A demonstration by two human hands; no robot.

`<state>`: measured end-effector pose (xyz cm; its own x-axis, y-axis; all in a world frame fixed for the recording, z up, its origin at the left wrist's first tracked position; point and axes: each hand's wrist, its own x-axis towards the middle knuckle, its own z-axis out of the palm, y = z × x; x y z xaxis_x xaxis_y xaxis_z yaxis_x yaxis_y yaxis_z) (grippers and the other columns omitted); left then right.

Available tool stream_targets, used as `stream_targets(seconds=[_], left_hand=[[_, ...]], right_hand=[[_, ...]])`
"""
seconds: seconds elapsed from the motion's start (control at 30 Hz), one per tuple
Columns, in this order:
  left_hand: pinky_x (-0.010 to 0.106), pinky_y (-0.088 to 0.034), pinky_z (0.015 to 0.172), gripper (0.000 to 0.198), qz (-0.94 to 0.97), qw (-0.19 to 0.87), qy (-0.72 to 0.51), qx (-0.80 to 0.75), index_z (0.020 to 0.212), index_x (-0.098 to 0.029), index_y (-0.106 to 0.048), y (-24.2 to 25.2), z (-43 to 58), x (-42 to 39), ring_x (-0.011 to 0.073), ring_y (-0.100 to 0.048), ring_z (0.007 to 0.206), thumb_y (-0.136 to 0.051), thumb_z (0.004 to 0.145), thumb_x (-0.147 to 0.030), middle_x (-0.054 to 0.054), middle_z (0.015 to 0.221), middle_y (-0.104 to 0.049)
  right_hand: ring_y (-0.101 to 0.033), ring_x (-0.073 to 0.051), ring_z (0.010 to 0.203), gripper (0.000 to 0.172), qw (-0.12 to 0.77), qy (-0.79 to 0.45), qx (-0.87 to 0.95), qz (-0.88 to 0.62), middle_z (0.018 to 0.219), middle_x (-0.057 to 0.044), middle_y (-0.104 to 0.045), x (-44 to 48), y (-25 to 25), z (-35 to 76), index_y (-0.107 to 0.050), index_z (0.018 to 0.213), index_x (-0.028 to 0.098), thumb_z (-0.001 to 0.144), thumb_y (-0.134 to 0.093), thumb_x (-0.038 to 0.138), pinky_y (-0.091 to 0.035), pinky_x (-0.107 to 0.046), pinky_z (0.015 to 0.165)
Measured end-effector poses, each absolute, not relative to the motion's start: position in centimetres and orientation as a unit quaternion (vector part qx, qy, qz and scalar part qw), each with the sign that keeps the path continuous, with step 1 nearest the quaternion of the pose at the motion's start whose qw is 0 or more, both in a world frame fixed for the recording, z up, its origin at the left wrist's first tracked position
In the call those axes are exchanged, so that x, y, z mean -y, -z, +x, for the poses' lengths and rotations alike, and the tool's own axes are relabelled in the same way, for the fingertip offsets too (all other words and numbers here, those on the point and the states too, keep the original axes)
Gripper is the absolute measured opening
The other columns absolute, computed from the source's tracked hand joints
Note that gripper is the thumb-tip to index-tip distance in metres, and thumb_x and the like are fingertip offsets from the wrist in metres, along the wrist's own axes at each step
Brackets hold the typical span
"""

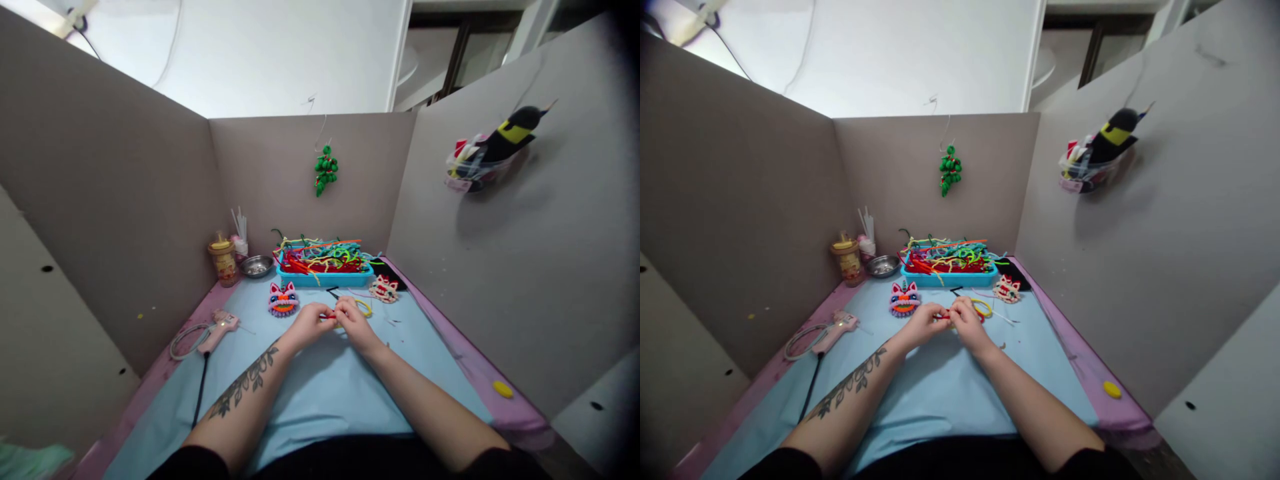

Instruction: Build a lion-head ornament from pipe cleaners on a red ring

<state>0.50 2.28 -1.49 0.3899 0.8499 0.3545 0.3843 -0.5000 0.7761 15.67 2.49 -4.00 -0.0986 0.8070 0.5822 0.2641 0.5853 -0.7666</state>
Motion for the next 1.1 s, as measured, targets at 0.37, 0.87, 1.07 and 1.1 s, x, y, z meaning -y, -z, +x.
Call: stream_targets(seconds=[0.37, 0.87, 1.07, 1.1], left_hand=[[0.029, -0.043, 0.069, 0.028, 0.416, 0.733, -0.441, -0.307, 0.085, -0.014, -0.063, 1.5, -0.2, -3.0, 0.0146, -0.057, 0.070, -0.070, 0.067, -0.036, 0.004, 0.076, -0.063], [0.033, -0.047, 0.072, 0.024, 0.300, 0.815, -0.413, -0.275, 0.092, -0.015, -0.062, 1.0, -0.8, -3.3, 0.0167, -0.062, 0.072, -0.056, 0.078, -0.034, 0.006, 0.083, -0.066], [0.031, -0.048, 0.065, 0.016, 0.375, 0.763, -0.404, -0.339, 0.085, -0.011, -0.064, 1.1, -0.7, -2.9, 0.0147, -0.061, 0.060, -0.062, 0.074, -0.022, 0.007, 0.074, -0.066], [0.031, -0.049, 0.065, 0.015, 0.386, 0.760, -0.396, -0.340, 0.082, -0.010, -0.064, 1.1, -0.7, -2.9, 0.0142, -0.060, 0.059, -0.062, 0.074, -0.022, 0.006, 0.072, -0.065]], right_hand=[[-0.056, -0.023, 0.101, 0.044, 0.604, -0.483, 0.529, -0.350, 0.112, -0.009, -0.060, -3.8, 4.7, 16.3, -0.054, 0.113, 0.023, 0.081, -0.047, 0.052, -0.045, -0.041, 0.086], [-0.050, -0.011, 0.050, 0.026, 0.588, -0.617, 0.418, -0.315, 0.056, 0.003, -0.056, -3.3, 3.0, 16.6, -0.061, 0.079, 0.017, 0.057, -0.070, 0.029, -0.039, -0.025, 0.052], [-0.051, -0.012, 0.052, 0.028, 0.576, -0.590, 0.458, -0.333, 0.060, 0.002, -0.059, -3.7, 3.7, 16.7, -0.059, 0.084, 0.018, 0.061, -0.068, 0.032, -0.039, -0.025, 0.052], [-0.052, -0.013, 0.054, 0.029, 0.579, -0.578, 0.463, -0.339, 0.063, 0.001, -0.060, -3.8, 3.8, 16.7, -0.059, 0.085, 0.018, 0.062, -0.067, 0.034, -0.040, -0.026, 0.053]])
